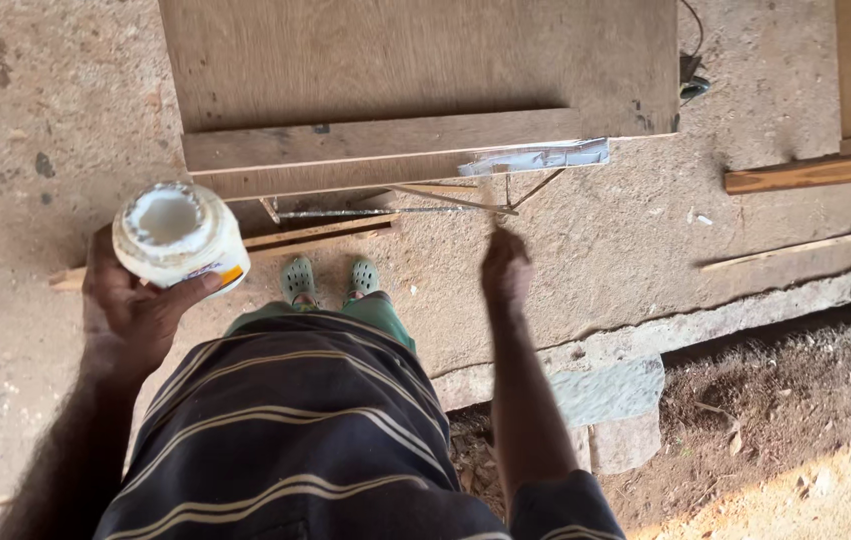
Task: The person applies white glue to a wooden plank using a brush. They repeatedly dip the brush into a container and spread the glue along the plank's surface. The person closes the container at the end.
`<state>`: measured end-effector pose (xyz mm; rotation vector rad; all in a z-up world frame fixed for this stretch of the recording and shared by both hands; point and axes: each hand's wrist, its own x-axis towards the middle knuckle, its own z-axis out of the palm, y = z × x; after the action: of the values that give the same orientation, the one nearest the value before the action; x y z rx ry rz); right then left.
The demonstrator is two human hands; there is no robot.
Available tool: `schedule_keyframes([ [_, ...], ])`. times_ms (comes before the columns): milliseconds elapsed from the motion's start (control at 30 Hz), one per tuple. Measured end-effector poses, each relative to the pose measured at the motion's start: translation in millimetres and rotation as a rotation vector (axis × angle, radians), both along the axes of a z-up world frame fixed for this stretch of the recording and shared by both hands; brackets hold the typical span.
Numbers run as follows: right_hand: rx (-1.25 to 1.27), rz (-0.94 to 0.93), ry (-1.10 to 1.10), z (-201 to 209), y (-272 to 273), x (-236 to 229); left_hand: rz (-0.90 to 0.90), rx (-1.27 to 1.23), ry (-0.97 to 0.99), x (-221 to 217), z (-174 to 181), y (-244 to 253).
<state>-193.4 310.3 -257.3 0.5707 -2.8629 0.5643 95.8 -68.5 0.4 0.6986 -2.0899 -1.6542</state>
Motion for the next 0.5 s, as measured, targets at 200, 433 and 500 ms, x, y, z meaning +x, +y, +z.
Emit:
schedule_keyframes([
  [200, -0.217, -0.200, -0.029, 1, 65, -75, 0.012, 0.069, 0.032, -6, 2, 26],
  [433, -0.110, 0.074, -0.021, -13, 14, 9, 0.071, 0.115, 0.024, -5, 2, 39],
  [500, -0.135, 0.164, 0.121, -10, 7, 6, 0.070, 0.046, -0.006, -5, 3, 36],
])
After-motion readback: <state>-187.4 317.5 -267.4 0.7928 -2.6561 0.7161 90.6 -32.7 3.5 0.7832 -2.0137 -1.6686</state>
